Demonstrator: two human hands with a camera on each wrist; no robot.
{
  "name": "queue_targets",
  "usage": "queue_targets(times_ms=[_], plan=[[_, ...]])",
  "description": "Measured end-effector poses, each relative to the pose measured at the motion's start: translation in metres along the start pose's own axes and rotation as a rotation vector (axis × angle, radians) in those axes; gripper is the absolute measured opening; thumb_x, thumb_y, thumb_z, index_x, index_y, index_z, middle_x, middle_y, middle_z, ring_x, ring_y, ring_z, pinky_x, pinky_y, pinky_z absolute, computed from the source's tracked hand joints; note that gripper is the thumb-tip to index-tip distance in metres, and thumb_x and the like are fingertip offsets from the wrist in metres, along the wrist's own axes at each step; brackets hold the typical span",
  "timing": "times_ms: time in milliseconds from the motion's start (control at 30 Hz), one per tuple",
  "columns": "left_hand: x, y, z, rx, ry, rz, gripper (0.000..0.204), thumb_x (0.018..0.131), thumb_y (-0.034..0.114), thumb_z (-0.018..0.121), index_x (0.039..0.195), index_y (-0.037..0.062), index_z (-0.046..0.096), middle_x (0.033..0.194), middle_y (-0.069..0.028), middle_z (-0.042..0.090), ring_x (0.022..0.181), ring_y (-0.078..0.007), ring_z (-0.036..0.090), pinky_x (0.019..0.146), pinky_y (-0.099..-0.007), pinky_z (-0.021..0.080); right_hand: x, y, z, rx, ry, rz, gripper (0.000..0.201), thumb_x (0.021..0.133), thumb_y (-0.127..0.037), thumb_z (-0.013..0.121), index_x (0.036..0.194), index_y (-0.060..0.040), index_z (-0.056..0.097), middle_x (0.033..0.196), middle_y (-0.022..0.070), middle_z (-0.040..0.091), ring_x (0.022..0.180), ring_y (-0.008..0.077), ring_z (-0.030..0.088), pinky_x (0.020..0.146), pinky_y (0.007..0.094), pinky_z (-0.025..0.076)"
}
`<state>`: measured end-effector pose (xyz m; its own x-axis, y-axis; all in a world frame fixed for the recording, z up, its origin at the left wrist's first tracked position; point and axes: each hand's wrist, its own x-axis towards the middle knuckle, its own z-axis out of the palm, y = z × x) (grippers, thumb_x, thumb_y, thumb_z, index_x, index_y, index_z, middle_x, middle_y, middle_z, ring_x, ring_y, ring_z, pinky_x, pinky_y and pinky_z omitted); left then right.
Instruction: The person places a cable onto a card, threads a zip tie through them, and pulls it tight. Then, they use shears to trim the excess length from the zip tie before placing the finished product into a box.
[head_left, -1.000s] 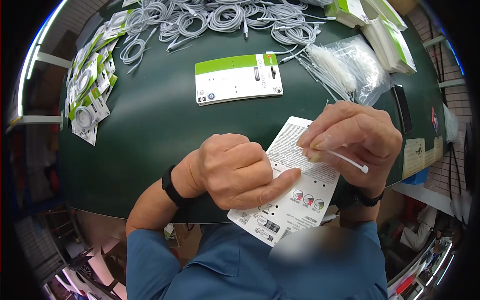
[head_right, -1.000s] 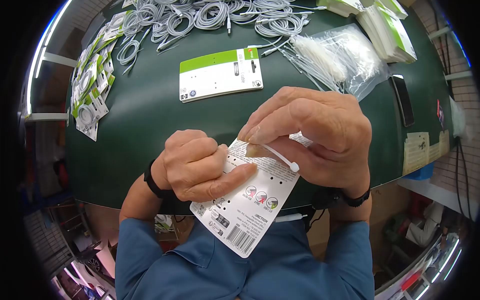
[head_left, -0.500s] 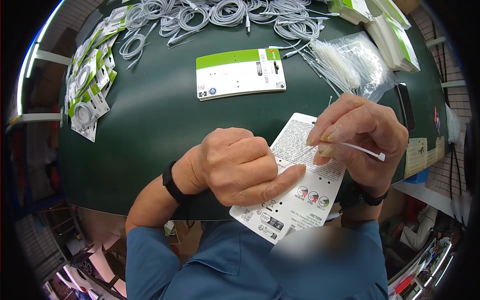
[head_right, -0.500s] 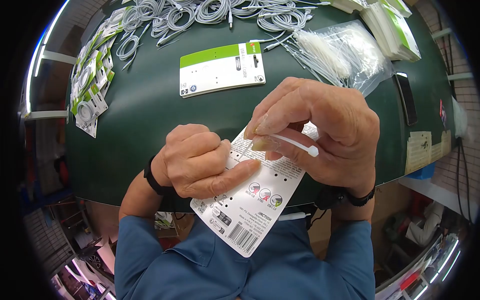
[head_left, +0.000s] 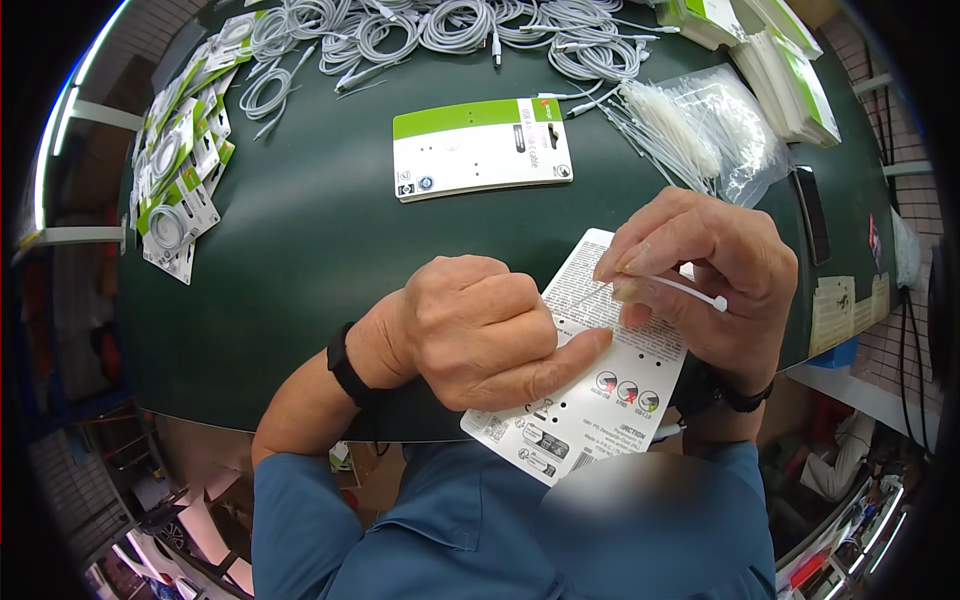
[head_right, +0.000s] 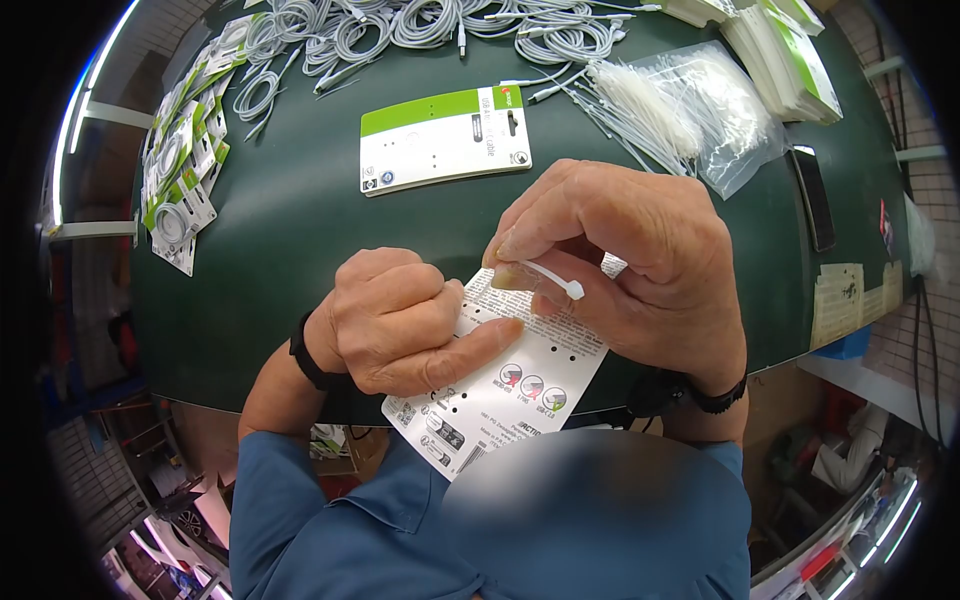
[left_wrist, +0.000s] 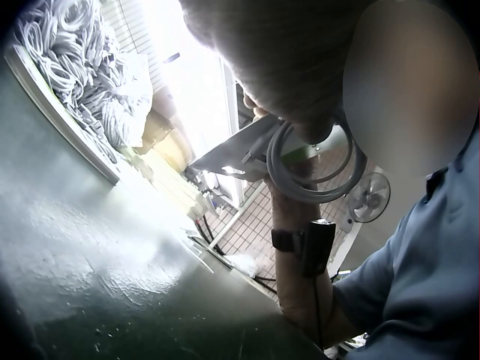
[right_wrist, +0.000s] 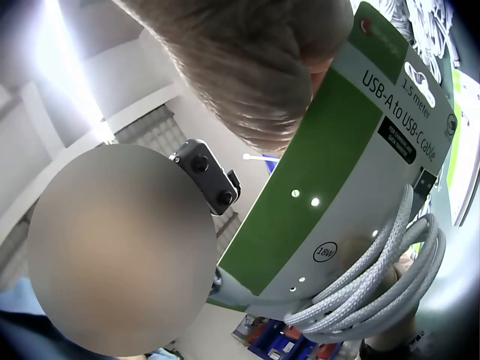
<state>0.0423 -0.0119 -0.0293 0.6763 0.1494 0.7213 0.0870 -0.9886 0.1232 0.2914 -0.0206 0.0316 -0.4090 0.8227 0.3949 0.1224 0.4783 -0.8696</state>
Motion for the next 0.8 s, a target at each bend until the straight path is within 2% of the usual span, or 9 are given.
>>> queue_targets(times_ms=[167,333,433,533,633,733,800], plan=[[0.000,0.000,0.000,0.001,0.001,-0.005,0.057,0.071,0.025,0.085,0.126,0.0108,0.077,0.076,0.0025,0.057,0.058,-0.0086,0.053,0.047,-0.0264,0.037,-0.003,0.001,0.002,0.022,0.002,0.052,0.021,0.080,0.015,0.076,0.093,-0.0012,0.072,0.090,0.0085,0.077,0.077,0.0149,0.077,0.064,0.0253,0.060],[0.000,-0.001,0.003,0.017,0.019,0.003,0.057,0.070,0.024,0.084,0.125,0.0110,0.078,0.075,0.0032,0.055,0.058,-0.0084,0.052,0.047,-0.0261,0.037,-0.001,0.011,0.002,-0.041,-0.039,-0.014,0.019,0.080,0.012,0.076,0.091,-0.0033,0.073,0.088,0.0065,0.076,0.074,0.0165,0.075,0.062,0.0274,0.057],[0.008,-0.004,0.006,0.010,0.096,0.047,0.042,0.071,0.018,0.079,0.110,0.0023,0.078,0.065,0.0064,0.043,0.055,-0.0076,0.046,0.045,-0.0251,0.033,0.001,0.011,-0.001,-0.083,-0.138,-0.005,0.018,0.078,0.010,0.077,0.088,-0.0047,0.075,0.086,0.0062,0.075,0.072,0.0180,0.073,0.061,0.0286,0.056],[0.009,-0.003,0.008,-0.016,0.094,0.044,0.041,0.070,0.018,0.078,0.108,0.0029,0.078,0.065,0.0064,0.045,0.055,-0.0079,0.047,0.045,-0.0248,0.033,0.002,0.012,-0.001,-0.052,-0.228,0.064,0.018,0.077,0.010,0.078,0.086,-0.0051,0.076,0.084,0.0059,0.073,0.070,0.0184,0.071,0.060,0.0288,0.054],[0.002,0.001,0.006,0.022,0.024,0.004,0.055,0.069,0.023,0.083,0.122,0.0110,0.079,0.078,0.0036,0.056,0.060,-0.0085,0.053,0.048,-0.0257,0.038,0.004,0.014,-0.005,-0.026,-0.289,0.082,0.017,0.078,0.009,0.080,0.088,-0.0052,0.077,0.084,0.0048,0.071,0.070,0.0170,0.069,0.059,0.0287,0.052],[0.002,0.000,0.010,0.009,0.067,0.003,0.053,0.067,0.022,0.084,0.119,0.0110,0.081,0.082,0.0029,0.060,0.063,-0.0098,0.058,0.050,-0.0256,0.041,0.006,0.012,-0.007,0.015,-0.315,0.141,0.015,0.080,0.008,0.080,0.088,-0.0040,0.077,0.084,0.0040,0.071,0.070,0.0153,0.068,0.059,0.0282,0.052],[0.009,-0.001,0.013,-0.024,0.140,0.006,0.045,0.068,0.017,0.082,0.111,0.0054,0.080,0.076,0.0031,0.055,0.061,-0.0099,0.055,0.049,-0.0262,0.042,0.007,0.012,-0.008,0.022,-0.320,0.134,0.017,0.081,0.008,0.081,0.092,-0.0040,0.078,0.084,0.0028,0.072,0.071,0.0133,0.068,0.060,0.0278,0.052]])
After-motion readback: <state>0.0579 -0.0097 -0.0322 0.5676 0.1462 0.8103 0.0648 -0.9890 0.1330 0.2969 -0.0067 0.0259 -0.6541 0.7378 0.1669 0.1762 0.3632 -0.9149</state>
